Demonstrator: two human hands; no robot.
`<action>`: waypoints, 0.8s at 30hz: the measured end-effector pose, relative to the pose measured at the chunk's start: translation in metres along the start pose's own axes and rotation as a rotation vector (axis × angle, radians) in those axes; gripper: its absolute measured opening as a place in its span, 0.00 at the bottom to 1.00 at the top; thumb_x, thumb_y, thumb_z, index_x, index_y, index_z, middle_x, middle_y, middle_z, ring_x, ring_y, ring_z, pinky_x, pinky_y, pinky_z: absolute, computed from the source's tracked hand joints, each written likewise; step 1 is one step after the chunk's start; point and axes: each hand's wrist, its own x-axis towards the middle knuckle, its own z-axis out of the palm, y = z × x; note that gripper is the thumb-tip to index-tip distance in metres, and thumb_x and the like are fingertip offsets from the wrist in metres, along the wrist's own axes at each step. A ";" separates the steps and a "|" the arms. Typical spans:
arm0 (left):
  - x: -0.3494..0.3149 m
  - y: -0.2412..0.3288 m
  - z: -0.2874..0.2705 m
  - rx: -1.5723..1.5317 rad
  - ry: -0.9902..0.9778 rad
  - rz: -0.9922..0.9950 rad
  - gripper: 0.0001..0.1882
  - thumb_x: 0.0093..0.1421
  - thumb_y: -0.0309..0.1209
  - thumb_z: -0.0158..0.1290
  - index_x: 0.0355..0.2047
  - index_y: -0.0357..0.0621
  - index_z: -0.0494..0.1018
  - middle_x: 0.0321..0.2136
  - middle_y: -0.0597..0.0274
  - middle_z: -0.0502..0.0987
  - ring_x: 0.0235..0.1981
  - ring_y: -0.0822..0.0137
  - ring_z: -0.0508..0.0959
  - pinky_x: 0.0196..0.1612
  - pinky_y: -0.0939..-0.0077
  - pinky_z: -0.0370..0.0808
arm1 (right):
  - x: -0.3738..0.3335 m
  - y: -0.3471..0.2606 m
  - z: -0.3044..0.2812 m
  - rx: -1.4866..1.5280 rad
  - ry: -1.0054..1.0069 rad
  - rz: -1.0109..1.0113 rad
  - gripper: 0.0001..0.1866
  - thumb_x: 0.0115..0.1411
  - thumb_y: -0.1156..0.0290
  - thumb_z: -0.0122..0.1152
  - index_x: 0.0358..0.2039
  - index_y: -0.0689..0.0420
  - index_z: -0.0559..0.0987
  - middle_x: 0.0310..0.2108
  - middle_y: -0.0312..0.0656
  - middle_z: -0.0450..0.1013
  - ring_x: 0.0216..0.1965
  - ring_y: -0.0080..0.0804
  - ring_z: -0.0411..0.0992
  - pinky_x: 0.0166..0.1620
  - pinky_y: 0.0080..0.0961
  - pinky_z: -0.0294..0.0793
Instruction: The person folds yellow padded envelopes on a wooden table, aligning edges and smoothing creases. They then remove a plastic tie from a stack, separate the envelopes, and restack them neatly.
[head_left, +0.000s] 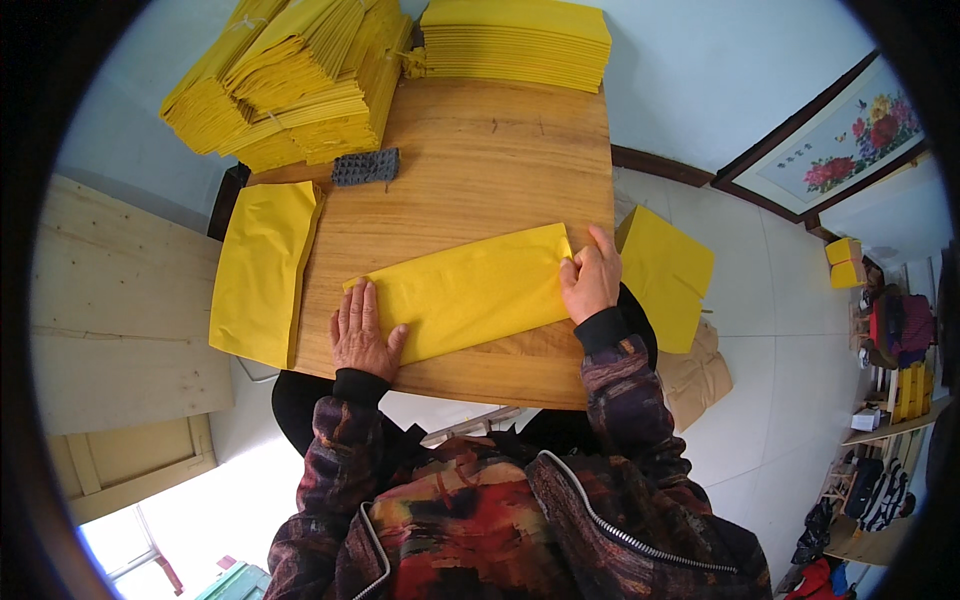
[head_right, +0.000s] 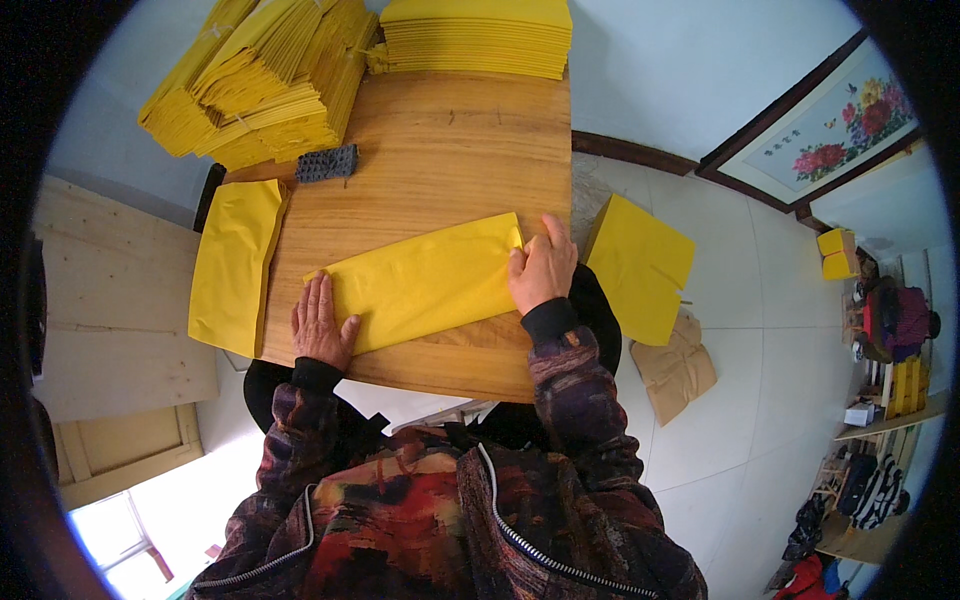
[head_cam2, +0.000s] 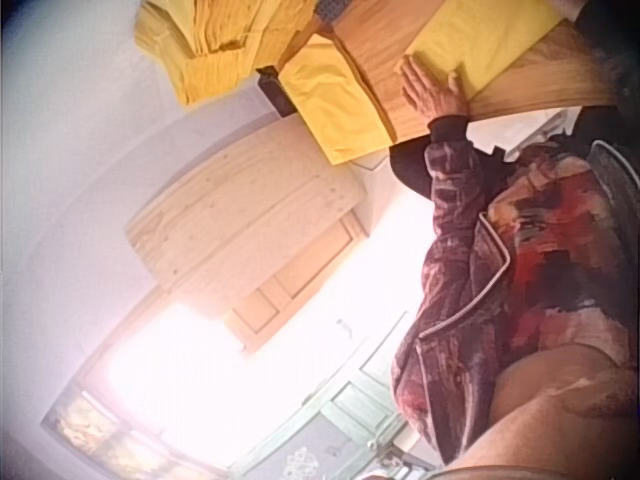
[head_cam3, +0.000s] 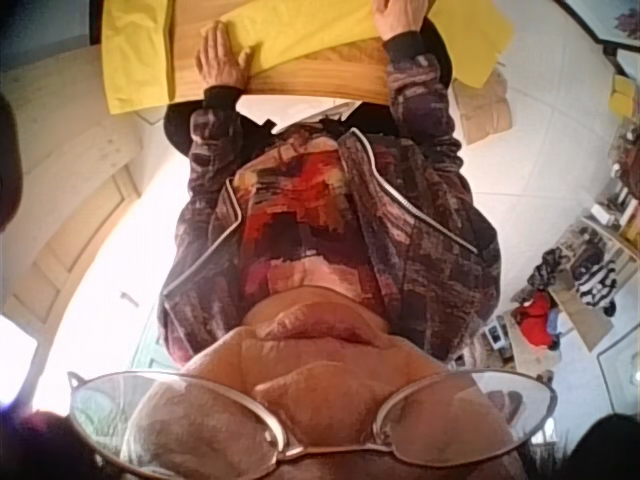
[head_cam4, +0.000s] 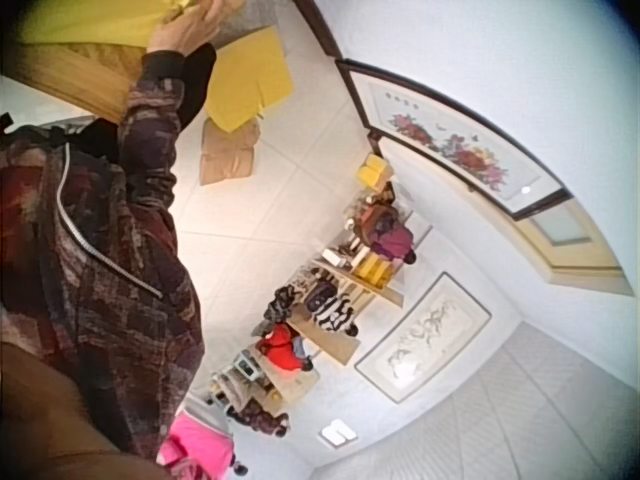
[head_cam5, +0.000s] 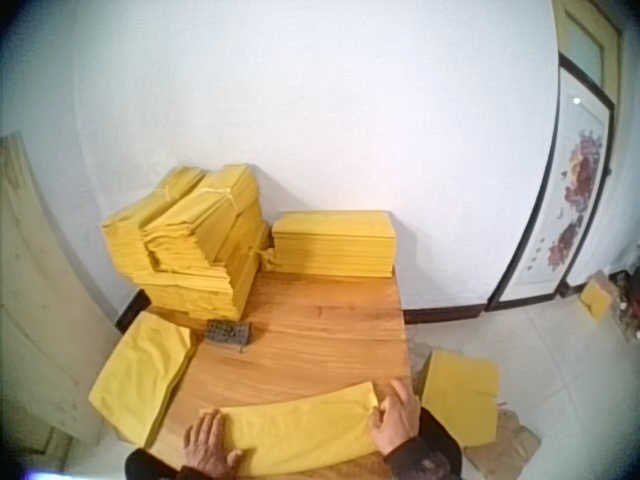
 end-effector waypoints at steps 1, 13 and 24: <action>0.000 0.000 0.000 0.007 0.018 0.014 0.41 0.58 0.58 0.42 0.63 0.44 0.51 0.64 0.57 0.54 0.65 0.56 0.52 0.64 0.54 0.46 | 0.000 0.000 0.000 0.000 0.006 -0.003 0.08 0.49 0.73 0.61 0.23 0.62 0.71 0.54 0.53 0.62 0.57 0.50 0.58 0.57 0.44 0.55; 0.000 -0.001 0.002 -0.032 0.032 0.017 0.41 0.59 0.60 0.39 0.64 0.45 0.51 0.64 0.57 0.53 0.65 0.56 0.52 0.64 0.54 0.46 | -0.001 0.002 0.001 -0.023 -0.012 0.008 0.08 0.50 0.73 0.60 0.24 0.63 0.71 0.55 0.52 0.61 0.57 0.50 0.58 0.58 0.42 0.55; 0.000 -0.003 0.003 -0.047 0.005 -0.009 0.42 0.58 0.62 0.38 0.64 0.45 0.51 0.64 0.59 0.53 0.65 0.57 0.52 0.64 0.54 0.45 | -0.001 0.001 0.001 -0.028 -0.006 0.013 0.08 0.50 0.73 0.60 0.24 0.63 0.72 0.54 0.51 0.61 0.57 0.49 0.57 0.58 0.43 0.54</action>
